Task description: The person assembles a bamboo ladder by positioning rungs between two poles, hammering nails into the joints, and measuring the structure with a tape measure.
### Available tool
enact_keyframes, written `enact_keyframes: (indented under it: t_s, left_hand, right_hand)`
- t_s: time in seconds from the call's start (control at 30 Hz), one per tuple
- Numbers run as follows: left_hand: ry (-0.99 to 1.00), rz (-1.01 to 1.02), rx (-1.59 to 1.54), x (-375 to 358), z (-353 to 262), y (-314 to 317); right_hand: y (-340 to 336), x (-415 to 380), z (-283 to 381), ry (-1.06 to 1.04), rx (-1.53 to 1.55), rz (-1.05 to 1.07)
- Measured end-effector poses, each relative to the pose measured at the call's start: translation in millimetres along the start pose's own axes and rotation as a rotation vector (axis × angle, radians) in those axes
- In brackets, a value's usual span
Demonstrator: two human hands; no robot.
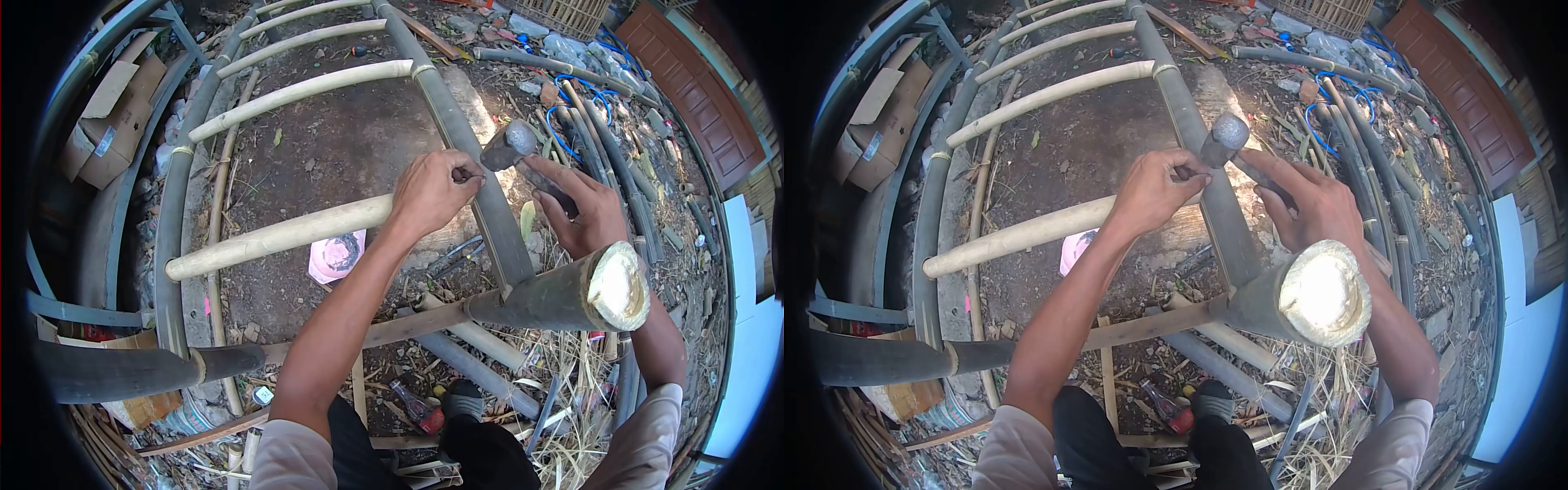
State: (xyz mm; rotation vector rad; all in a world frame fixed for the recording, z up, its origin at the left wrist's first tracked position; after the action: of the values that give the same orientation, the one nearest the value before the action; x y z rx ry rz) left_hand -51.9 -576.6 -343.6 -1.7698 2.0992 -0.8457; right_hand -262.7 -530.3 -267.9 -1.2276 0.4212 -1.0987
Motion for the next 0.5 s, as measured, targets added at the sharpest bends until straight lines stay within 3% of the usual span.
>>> enact_keyframes:
  t_s: [0.2,0.3,0.4,0.5]
  left_hand:
    - [-0.040,0.023,0.013,0.0,-1.1,-2.9]
    - [-0.037,0.017,-0.013,0.9,2.7,-0.2]
    - [-0.050,0.036,-0.032,1.7,3.1,-0.1]
    - [-0.053,0.024,-0.015,3.1,0.7,-2.6]
  right_hand:
    - [-0.1,3.7,0.2,0.127,0.051,0.125]
    - [7.4,1.6,-7.8,-0.120,0.072,-0.163]
    - [9.6,-3.2,-9.4,0.039,0.006,0.090]
    - [-0.5,1.6,-3.5,0.055,0.008,0.076]
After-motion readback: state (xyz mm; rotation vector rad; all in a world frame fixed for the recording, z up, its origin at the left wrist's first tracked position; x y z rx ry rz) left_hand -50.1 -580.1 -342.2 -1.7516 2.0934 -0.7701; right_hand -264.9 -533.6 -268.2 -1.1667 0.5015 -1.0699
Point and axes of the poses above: each hand's wrist, its own x-axis towards the middle knuckle, its own y-axis out of the palm, z = x × y, the point moved 3 cm from there along x, towards the middle knuckle, and after that the axes turned 4 degrees about z, right-handed, at the moved point
